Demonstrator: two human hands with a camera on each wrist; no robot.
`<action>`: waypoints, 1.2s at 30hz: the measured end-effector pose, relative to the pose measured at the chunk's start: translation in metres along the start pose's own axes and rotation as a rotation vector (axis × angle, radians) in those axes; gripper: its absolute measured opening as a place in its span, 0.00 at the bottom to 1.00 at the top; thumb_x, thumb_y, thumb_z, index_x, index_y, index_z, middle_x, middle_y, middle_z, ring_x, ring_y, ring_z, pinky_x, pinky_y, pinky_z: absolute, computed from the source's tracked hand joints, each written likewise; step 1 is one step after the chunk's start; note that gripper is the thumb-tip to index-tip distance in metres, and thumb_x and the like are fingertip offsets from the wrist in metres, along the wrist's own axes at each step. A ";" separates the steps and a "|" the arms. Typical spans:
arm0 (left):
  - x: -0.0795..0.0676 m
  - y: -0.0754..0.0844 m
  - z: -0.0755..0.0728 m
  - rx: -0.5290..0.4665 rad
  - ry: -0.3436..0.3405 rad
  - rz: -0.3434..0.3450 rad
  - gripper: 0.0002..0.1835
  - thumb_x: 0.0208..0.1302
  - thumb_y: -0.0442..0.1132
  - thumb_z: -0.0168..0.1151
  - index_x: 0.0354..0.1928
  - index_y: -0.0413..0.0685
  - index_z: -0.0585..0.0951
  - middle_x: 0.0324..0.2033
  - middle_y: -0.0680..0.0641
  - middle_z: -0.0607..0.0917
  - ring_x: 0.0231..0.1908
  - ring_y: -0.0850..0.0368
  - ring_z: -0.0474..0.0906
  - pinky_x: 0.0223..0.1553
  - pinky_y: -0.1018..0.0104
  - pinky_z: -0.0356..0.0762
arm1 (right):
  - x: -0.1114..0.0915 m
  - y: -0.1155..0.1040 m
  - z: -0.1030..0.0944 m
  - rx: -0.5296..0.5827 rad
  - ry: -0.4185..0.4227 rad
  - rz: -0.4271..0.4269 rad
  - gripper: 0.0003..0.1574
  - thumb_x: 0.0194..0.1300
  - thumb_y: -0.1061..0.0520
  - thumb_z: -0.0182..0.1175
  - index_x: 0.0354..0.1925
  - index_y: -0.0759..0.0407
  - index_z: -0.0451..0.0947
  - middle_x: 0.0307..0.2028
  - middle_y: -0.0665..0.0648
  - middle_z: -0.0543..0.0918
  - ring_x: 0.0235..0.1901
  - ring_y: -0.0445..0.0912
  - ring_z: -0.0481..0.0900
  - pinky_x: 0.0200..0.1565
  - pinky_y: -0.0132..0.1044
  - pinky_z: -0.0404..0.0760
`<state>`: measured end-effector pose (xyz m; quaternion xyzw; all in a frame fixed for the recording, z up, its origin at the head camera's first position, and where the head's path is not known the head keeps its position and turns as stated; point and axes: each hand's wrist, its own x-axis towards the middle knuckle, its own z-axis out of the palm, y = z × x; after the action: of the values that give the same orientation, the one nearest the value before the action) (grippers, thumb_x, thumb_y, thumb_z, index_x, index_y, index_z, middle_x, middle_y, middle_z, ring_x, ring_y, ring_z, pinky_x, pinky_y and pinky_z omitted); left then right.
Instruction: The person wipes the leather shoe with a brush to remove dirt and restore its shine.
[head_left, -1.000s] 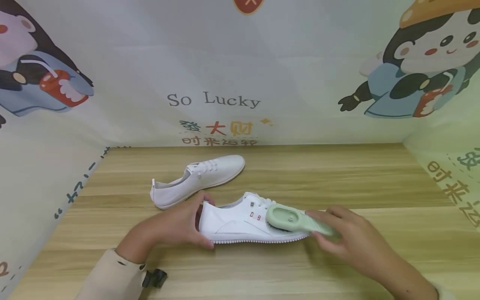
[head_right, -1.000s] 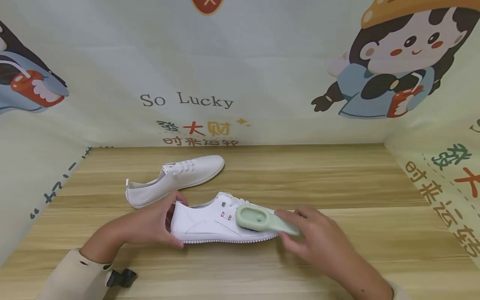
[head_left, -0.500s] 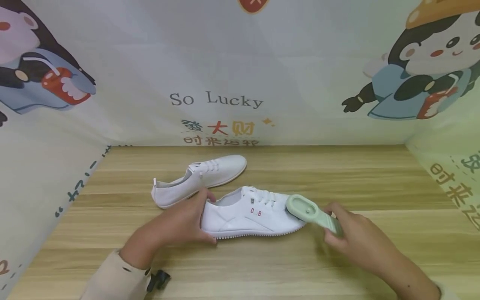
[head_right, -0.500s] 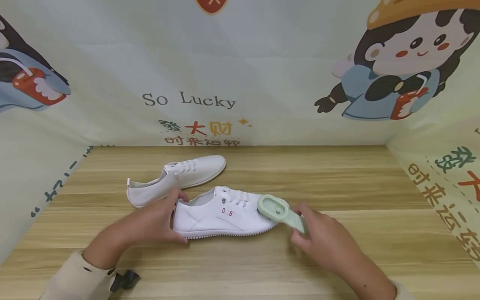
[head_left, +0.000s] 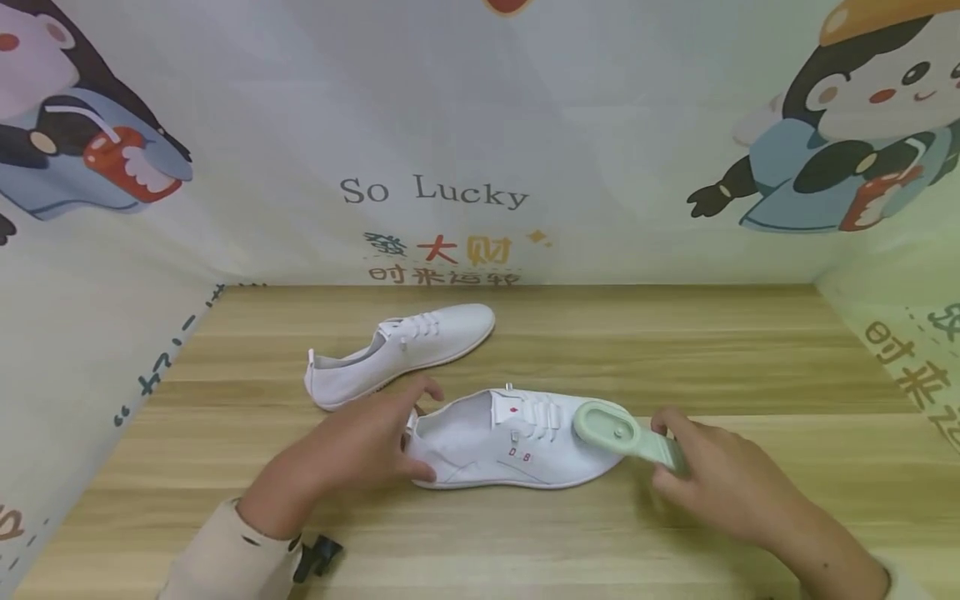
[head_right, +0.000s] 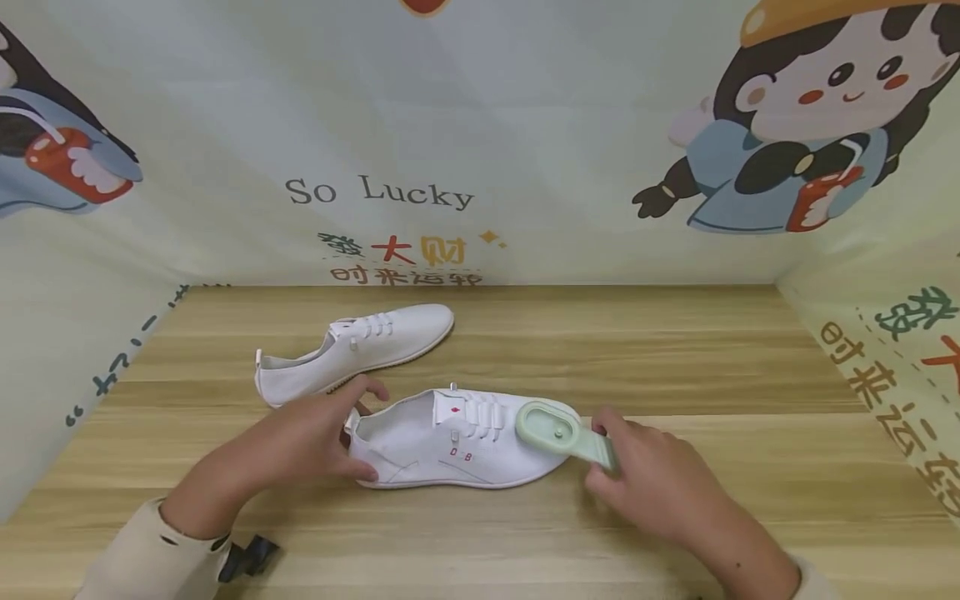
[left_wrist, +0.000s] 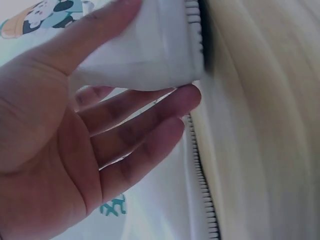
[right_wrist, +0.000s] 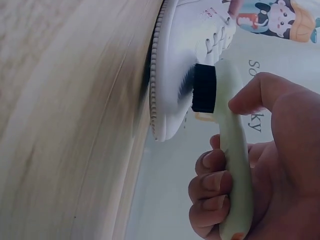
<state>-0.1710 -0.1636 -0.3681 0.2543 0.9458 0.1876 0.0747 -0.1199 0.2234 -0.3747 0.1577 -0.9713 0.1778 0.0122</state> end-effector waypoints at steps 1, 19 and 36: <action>0.001 -0.001 0.000 -0.003 -0.007 -0.007 0.44 0.42 0.54 0.82 0.62 0.58 0.70 0.31 0.58 0.81 0.26 0.66 0.73 0.34 0.68 0.73 | 0.001 0.000 -0.001 -0.003 0.005 0.004 0.23 0.55 0.52 0.65 0.50 0.51 0.73 0.27 0.44 0.77 0.20 0.35 0.64 0.20 0.30 0.64; 0.004 -0.012 0.013 -0.139 -0.113 -0.017 0.37 0.36 0.56 0.84 0.52 0.64 0.79 0.39 0.64 0.81 0.38 0.64 0.76 0.44 0.62 0.75 | 0.004 0.007 -0.002 0.021 0.010 0.048 0.24 0.62 0.54 0.62 0.57 0.50 0.75 0.29 0.48 0.79 0.19 0.39 0.65 0.20 0.33 0.64; 0.005 -0.019 0.013 -0.242 -0.189 0.059 0.38 0.36 0.51 0.84 0.53 0.56 0.78 0.44 0.59 0.81 0.45 0.61 0.76 0.52 0.61 0.75 | 0.002 0.006 0.002 0.010 0.025 -0.075 0.21 0.68 0.37 0.60 0.51 0.46 0.82 0.47 0.52 0.85 0.44 0.47 0.84 0.43 0.52 0.83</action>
<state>-0.1813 -0.1720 -0.3878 0.2874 0.8973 0.2775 0.1879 -0.1238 0.2271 -0.3781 0.1919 -0.9635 0.1840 0.0300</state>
